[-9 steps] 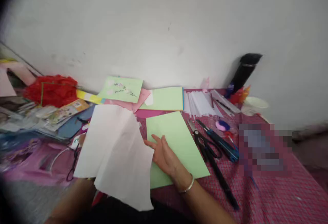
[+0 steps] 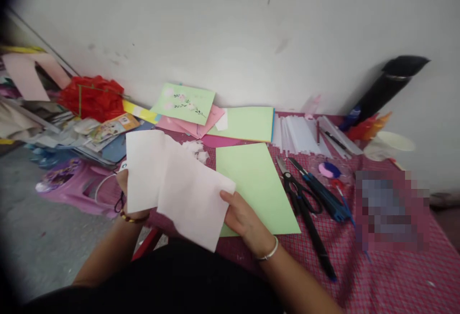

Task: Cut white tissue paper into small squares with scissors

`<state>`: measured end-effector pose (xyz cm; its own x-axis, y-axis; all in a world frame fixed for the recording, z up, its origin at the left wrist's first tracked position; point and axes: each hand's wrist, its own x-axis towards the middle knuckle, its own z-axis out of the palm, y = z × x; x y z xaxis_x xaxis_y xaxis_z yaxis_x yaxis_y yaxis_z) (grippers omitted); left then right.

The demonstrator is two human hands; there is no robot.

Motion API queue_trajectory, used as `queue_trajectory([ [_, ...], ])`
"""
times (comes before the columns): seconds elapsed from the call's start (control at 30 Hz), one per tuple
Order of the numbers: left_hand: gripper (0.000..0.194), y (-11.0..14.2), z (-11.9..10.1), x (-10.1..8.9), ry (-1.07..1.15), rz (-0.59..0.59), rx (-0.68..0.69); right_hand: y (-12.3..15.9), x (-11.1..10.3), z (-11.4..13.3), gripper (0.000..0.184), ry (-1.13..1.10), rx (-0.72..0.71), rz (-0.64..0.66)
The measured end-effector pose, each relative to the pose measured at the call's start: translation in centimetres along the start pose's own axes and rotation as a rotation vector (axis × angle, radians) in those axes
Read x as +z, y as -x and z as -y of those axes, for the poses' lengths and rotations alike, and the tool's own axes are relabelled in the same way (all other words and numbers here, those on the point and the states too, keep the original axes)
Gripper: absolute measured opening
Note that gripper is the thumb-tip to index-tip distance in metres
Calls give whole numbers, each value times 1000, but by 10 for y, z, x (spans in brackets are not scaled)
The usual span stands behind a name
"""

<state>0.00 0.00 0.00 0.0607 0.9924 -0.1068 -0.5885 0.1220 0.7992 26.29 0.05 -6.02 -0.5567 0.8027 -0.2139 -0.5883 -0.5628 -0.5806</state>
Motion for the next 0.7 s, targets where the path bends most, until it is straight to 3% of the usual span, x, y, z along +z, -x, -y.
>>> queue_trajectory([
  [0.1, 25, 8, -1, -4, 92, -64, 131, 0, 6, -4, 33, 32, 27, -76],
  [0.17, 30, 13, -2, -6, 86, -76, 95, -3, 5, 0, 25, 90, -29, -189],
  [0.3, 57, 25, 2, -6, -52, -72, 7, -8, -4, 24, 16, 325, -237, -451],
  [0.43, 73, 28, 17, 16, -208, -113, -2, -4, -6, 42, 37, 736, -378, -563],
  [0.53, 82, 27, 29, 36, -245, -108, -21, 5, 1, 47, 39, 914, -485, -627],
  [0.6, 81, 25, 32, 40, -239, -179, -22, 15, 2, 55, 37, 925, -543, -714],
  [0.7, 68, 23, 26, 28, -178, -403, 19, 35, -13, 78, 32, 779, -591, -964],
])
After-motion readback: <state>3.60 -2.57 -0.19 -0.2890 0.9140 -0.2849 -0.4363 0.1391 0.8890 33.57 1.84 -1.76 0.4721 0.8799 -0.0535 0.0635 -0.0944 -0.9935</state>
